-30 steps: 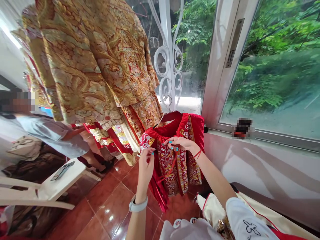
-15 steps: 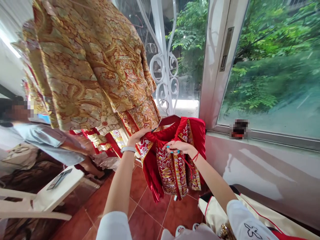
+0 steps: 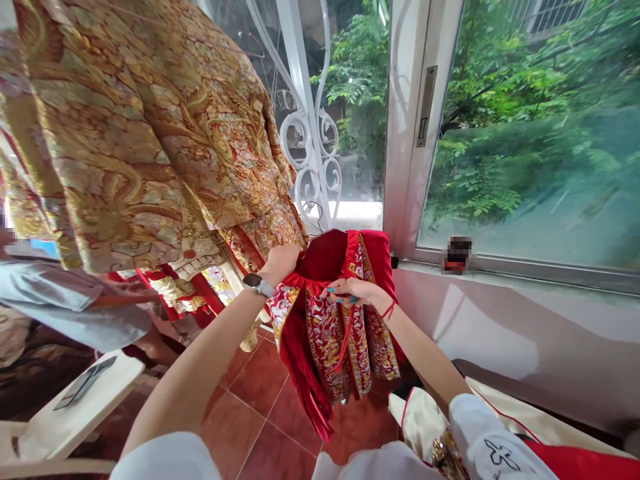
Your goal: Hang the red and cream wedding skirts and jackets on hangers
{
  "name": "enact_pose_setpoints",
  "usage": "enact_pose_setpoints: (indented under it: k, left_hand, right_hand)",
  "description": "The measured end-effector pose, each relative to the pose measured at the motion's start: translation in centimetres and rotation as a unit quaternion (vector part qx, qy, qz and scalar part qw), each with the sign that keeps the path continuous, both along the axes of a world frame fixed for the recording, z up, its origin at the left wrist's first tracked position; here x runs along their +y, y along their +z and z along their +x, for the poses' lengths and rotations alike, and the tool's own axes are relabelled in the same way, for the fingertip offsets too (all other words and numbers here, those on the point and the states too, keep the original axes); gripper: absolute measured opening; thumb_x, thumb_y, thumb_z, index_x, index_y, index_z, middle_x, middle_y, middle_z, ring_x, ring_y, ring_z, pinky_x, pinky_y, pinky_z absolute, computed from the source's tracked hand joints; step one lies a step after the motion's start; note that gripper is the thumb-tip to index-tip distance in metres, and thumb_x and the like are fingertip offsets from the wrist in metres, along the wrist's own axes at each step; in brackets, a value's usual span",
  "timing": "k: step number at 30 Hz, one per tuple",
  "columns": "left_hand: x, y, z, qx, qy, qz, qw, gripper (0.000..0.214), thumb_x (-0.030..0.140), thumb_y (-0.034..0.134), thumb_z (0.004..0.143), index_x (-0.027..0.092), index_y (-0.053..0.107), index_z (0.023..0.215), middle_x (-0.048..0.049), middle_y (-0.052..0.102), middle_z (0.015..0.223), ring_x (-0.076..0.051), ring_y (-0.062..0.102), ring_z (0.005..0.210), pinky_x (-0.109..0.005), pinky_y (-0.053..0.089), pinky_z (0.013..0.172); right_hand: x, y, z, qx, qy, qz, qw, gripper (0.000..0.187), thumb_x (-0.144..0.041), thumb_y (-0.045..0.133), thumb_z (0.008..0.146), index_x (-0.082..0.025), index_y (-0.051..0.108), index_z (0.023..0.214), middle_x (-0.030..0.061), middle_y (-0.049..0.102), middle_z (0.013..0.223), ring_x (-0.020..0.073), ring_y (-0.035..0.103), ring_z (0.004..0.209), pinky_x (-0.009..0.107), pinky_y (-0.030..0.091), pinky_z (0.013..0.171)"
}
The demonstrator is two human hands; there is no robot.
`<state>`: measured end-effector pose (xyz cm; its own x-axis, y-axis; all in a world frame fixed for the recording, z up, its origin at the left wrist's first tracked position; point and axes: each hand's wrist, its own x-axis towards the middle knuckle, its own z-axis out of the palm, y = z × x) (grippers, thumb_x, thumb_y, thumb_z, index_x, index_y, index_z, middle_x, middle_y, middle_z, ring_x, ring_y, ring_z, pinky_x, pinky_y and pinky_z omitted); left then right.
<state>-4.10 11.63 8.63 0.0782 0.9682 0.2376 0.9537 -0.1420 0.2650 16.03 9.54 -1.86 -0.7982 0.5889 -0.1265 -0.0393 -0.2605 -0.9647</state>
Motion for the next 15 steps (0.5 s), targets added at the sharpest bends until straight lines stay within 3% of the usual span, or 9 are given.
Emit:
enact_pose_setpoints:
  k: [2, 4, 6, 9, 11, 13, 15]
  left_hand:
    - [-1.2, 0.0, 1.0, 0.056, 0.021, 0.055, 0.997, 0.036, 0.007, 0.046, 0.081, 0.013, 0.063, 0.112, -0.0237, 0.063, 0.115, -0.038, 0.063, 0.109, -0.051, 0.044, 0.093]
    - [-1.8, 0.4, 1.7, 0.081, 0.062, 0.123, 0.987, 0.044, 0.006, 0.040, 0.083, 0.014, 0.057, 0.123, -0.0231, 0.060, 0.118, -0.037, 0.064, 0.103, -0.048, 0.046, 0.087]
    - [-2.3, 0.9, 1.8, 0.041, 0.097, 0.158, 0.982, 0.041, 0.007, 0.040, 0.082, 0.013, 0.059, 0.118, -0.0210, 0.061, 0.113, -0.034, 0.065, 0.098, -0.044, 0.047, 0.084]
    - [-3.9, 0.3, 0.8, -0.117, 0.047, 0.162, 0.979, 0.023, 0.012, 0.048, 0.079, 0.015, 0.061, 0.098, -0.0132, 0.064, 0.102, -0.027, 0.062, 0.094, -0.037, 0.047, 0.084]
    - [-6.3, -1.8, 0.6, -0.253, 0.005, 0.178, 0.951, 0.013, 0.017, 0.052, 0.078, 0.018, 0.059, 0.089, -0.0071, 0.063, 0.093, -0.021, 0.059, 0.086, -0.032, 0.048, 0.079]
    - [-9.5, -5.4, 1.7, -0.381, 0.011, 0.174, 0.908, 0.008, 0.019, 0.052, 0.078, 0.019, 0.057, 0.085, -0.0031, 0.060, 0.083, -0.017, 0.056, 0.075, -0.029, 0.047, 0.072]
    - [-12.6, -9.9, 4.2, -0.498, -0.009, 0.065, 0.865, 0.005, 0.022, 0.057, 0.077, 0.019, 0.059, 0.081, -0.0015, 0.059, 0.076, -0.016, 0.056, 0.071, -0.028, 0.046, 0.070]
  right_hand:
    - [-0.5, 0.3, -0.2, -0.007, -0.005, 0.004, 1.000, 0.012, -0.022, 0.064, 0.079, -0.012, 0.069, 0.084, -0.0056, 0.051, 0.058, 0.0022, 0.023, 0.042, 0.018, 0.017, 0.038]
    - [-1.1, 0.5, -0.5, -0.011, -0.014, 0.009, 1.000, 0.011, -0.023, 0.065, 0.080, -0.012, 0.068, 0.081, -0.0054, 0.051, 0.058, 0.0021, 0.022, 0.042, 0.018, 0.016, 0.037]
    - [-1.6, 0.4, -0.8, -0.001, -0.016, 0.003, 1.000, 0.011, -0.023, 0.065, 0.080, -0.012, 0.067, 0.081, -0.0050, 0.051, 0.059, 0.0020, 0.023, 0.042, 0.018, 0.016, 0.037]
    - [-2.1, -0.2, -0.6, 0.044, 0.007, -0.033, 0.998, 0.012, -0.024, 0.064, 0.081, -0.013, 0.063, 0.082, -0.0068, 0.047, 0.056, 0.0021, 0.021, 0.041, 0.017, 0.017, 0.036]
    - [-2.1, -0.6, -0.2, 0.084, 0.018, -0.062, 0.994, 0.011, -0.024, 0.063, 0.083, -0.014, 0.059, 0.082, -0.0088, 0.042, 0.054, 0.0018, 0.016, 0.039, 0.015, 0.017, 0.035]
    - [-1.9, -0.8, 0.1, 0.115, 0.019, -0.085, 0.990, 0.011, -0.023, 0.062, 0.085, -0.015, 0.055, 0.081, -0.0094, 0.040, 0.056, 0.0014, 0.014, 0.039, 0.014, 0.016, 0.035]
    - [-1.9, -0.8, 0.0, 0.133, 0.021, -0.102, 0.986, 0.013, -0.020, 0.060, 0.087, -0.016, 0.051, 0.079, -0.0087, 0.041, 0.058, 0.0010, 0.015, 0.039, 0.013, 0.016, 0.035]
